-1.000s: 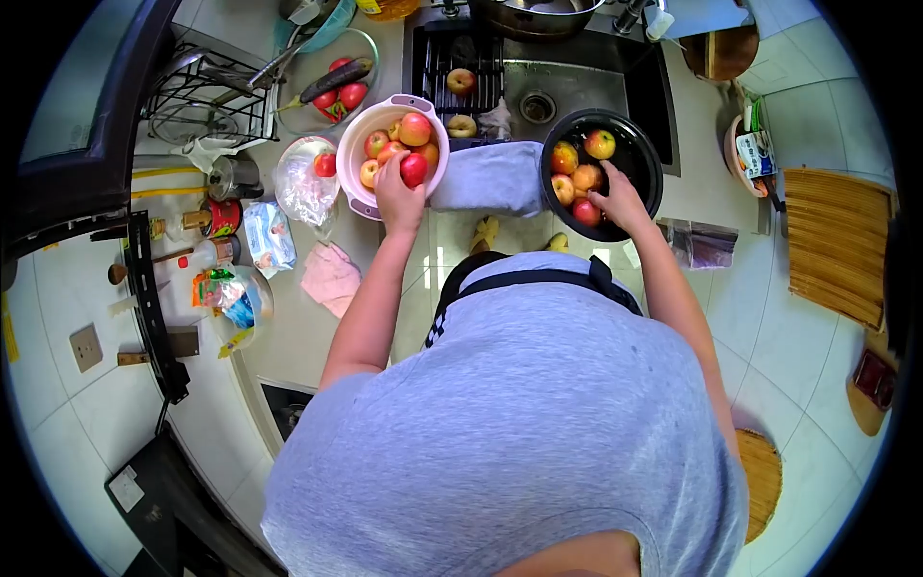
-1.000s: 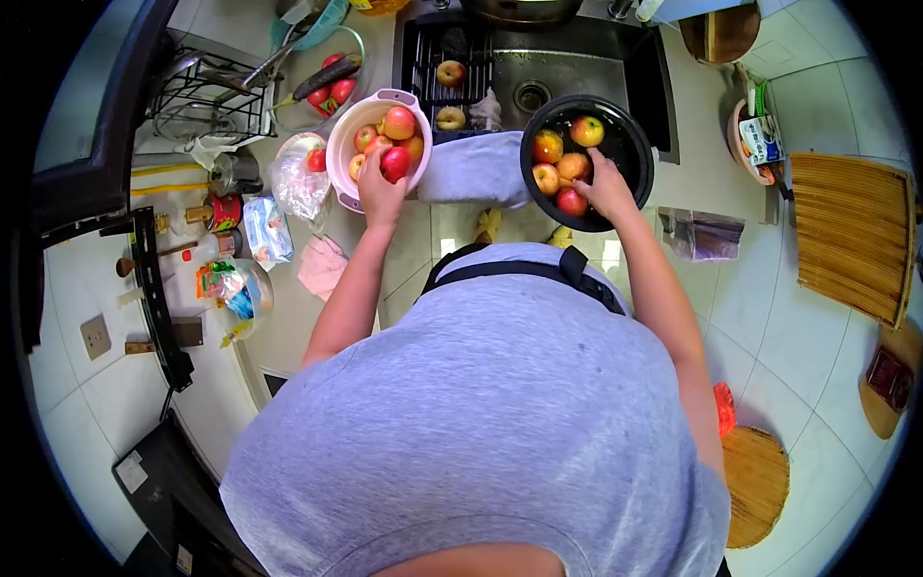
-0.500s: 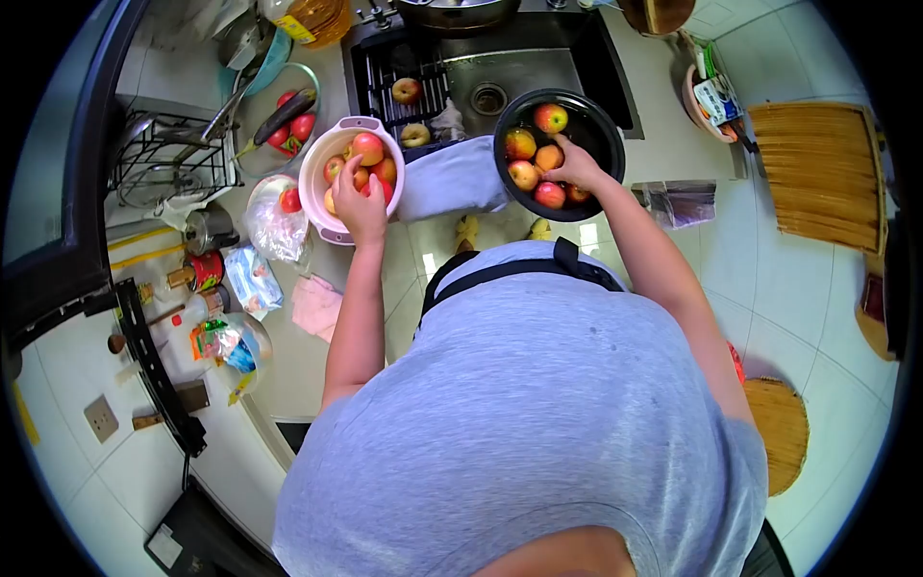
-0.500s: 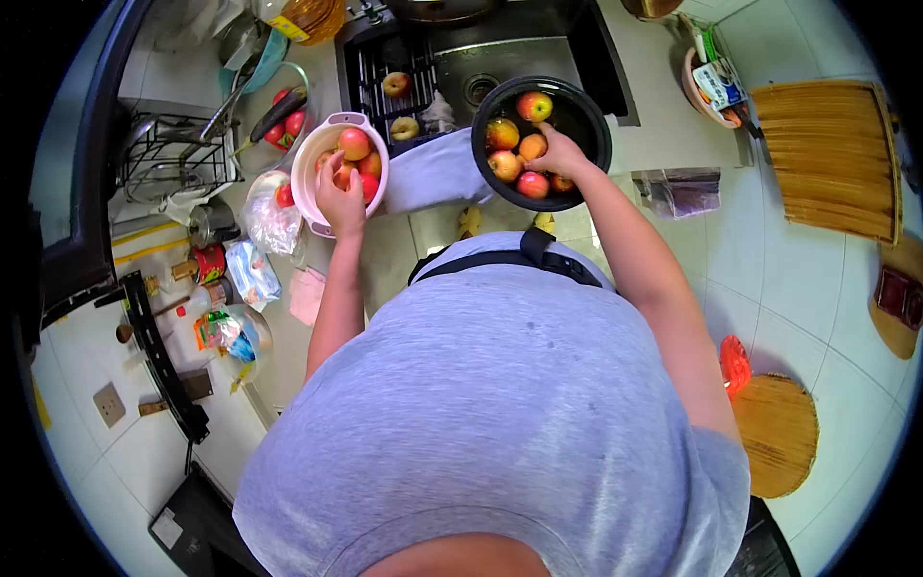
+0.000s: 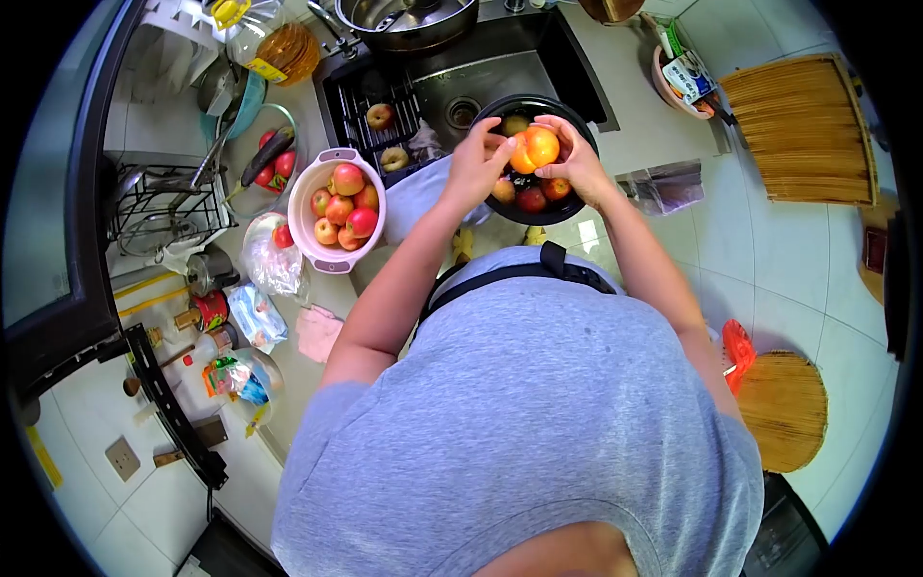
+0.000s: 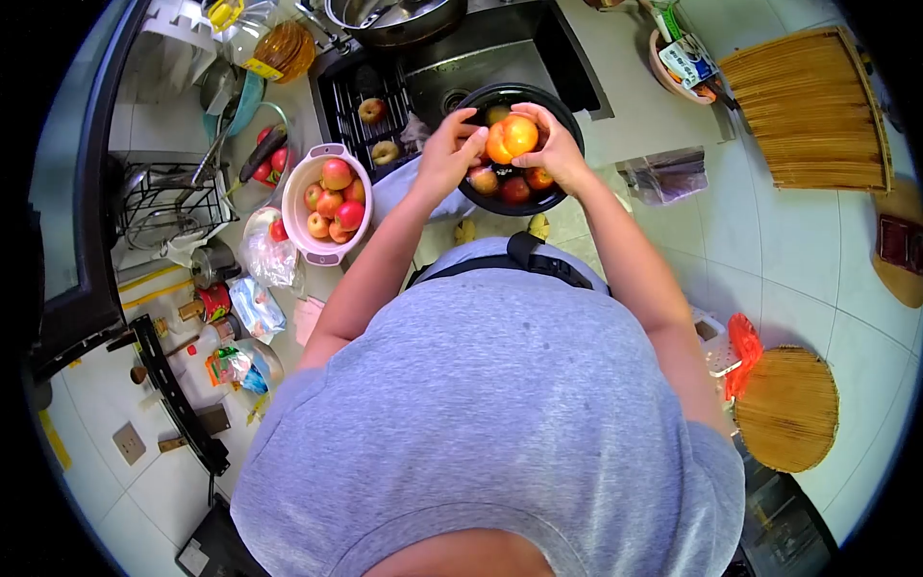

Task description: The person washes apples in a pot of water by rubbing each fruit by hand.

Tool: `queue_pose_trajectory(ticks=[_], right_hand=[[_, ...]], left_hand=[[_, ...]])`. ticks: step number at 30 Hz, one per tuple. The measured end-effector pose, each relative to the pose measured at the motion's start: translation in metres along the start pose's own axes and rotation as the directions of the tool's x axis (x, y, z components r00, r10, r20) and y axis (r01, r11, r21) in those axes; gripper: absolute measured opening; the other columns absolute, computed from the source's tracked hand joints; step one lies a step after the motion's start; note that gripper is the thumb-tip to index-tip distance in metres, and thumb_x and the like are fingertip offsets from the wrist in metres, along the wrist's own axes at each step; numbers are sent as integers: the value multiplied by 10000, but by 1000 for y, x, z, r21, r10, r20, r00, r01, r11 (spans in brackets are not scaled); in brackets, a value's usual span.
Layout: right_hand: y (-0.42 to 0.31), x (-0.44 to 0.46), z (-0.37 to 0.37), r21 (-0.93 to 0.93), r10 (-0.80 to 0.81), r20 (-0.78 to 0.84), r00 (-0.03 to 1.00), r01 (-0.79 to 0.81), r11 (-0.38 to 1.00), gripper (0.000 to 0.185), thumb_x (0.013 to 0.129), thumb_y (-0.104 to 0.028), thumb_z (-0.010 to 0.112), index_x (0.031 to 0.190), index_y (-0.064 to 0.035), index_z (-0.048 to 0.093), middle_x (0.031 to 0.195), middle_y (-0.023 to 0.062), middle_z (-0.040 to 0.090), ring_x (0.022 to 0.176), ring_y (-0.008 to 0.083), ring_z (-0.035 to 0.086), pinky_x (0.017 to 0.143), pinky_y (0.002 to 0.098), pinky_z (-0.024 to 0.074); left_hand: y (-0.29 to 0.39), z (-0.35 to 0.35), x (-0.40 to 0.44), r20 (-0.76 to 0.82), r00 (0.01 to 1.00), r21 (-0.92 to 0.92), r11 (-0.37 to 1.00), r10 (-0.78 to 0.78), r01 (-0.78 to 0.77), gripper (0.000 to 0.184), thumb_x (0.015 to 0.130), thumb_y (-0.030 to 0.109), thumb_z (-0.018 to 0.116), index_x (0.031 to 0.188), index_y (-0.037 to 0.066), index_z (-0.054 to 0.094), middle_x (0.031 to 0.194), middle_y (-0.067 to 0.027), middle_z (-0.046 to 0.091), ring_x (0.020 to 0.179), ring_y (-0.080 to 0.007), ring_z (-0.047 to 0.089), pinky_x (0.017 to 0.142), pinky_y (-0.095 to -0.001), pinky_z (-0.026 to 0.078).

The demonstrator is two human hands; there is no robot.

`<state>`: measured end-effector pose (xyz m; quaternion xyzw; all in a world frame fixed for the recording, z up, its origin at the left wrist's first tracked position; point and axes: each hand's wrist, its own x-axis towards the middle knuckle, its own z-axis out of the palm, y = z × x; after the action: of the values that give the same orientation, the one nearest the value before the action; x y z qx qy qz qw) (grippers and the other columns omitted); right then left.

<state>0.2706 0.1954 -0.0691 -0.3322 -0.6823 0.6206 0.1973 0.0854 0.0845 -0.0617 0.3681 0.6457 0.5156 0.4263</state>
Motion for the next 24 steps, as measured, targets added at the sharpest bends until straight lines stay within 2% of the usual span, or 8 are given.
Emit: queue_pose_trajectory(ticks=[2, 4, 8, 10, 12, 14, 18, 24], right_hand=[[-8, -5, 5, 384, -34, 22, 999, 23, 923, 910, 610, 150, 764, 1441, -79, 473, 1442, 80, 538, 1374, 217, 488, 1169, 341, 384], [-12, -9, 5, 373, -46, 27, 999, 32, 927, 966, 617, 187, 716, 1495, -75, 410, 1493, 95, 493, 1412, 217, 444, 1184, 350, 372], [-22, -20, 9, 629, -20, 14, 1000, 7, 777, 979, 638, 146, 700, 1532, -88, 376, 1532, 100, 448, 1432, 241, 430, 1199, 351, 343], [-18, -18, 7, 584, -72, 55, 996, 26, 812, 899, 751, 42, 696, 1564, -99, 338, 1555, 110, 424, 1440, 250, 422, 1204, 348, 328], [-11, -17, 10, 584, -80, 44, 996, 39, 811, 766, 865, -65, 662, 1565, -97, 353, 1540, 108, 436, 1426, 235, 429, 1200, 341, 315], [-4, -12, 16, 158, -119, -71, 990, 129, 979, 678, 877, -65, 657, 1516, -98, 434, 1501, 116, 467, 1427, 241, 409, 1190, 348, 321], [1, -15, 37, -154, -317, -283, 905, 284, 947, 493, 961, -113, 630, 1434, -68, 495, 1394, 151, 540, 1303, 304, 517, 1138, 377, 374], [-5, -6, 39, -117, -194, -354, 915, 163, 980, 325, 1016, -167, 596, 1310, -36, 546, 1225, 110, 625, 1175, 225, 594, 1051, 330, 435]], left_hand=[[8, 8, 8, 95, 981, -20, 985, -171, 174, 566, 1026, 325, 630, 1498, 86, 427, 1289, -174, 613, 956, -231, 692, 789, -333, 609], [15, 12, 15, 163, 915, -231, 888, -368, 398, 639, 1040, 426, 573, 1549, 112, 350, 1331, -172, 579, 992, -254, 689, 819, -372, 618], [12, 22, 11, 442, 844, -503, 695, -305, 514, 544, 1075, 453, 485, 1485, 107, 394, 1375, -145, 551, 1077, -280, 669, 836, -404, 619], [8, 32, 11, 413, 857, -497, 712, -309, 496, 465, 1096, 440, 440, 1424, 112, 436, 1341, -132, 558, 1056, -259, 665, 795, -384, 619], [-1, 45, 6, 107, 991, -310, 945, -77, 107, 425, 1109, 437, 396, 1393, 125, 453, 1288, -116, 566, 1015, -226, 661, 755, -365, 617], [-8, 49, 7, 64, 998, -272, 961, -25, 41, 408, 1117, 434, 355, 1365, 130, 467, 1242, -106, 576, 983, -198, 657, 725, -342, 612], [-5, 53, 3, 1, 1000, -292, 956, 6, -5, 393, 1125, 417, 345, 1341, 125, 496, 1216, -100, 597, 1018, -199, 647, 785, -327, 592], [-16, 69, -3, -233, 947, 97, 974, 223, -205, 348, 1124, 342, 393, 1290, 71, 533, 1150, -161, 635, 1029, -273, 641, 920, -379, 506]])
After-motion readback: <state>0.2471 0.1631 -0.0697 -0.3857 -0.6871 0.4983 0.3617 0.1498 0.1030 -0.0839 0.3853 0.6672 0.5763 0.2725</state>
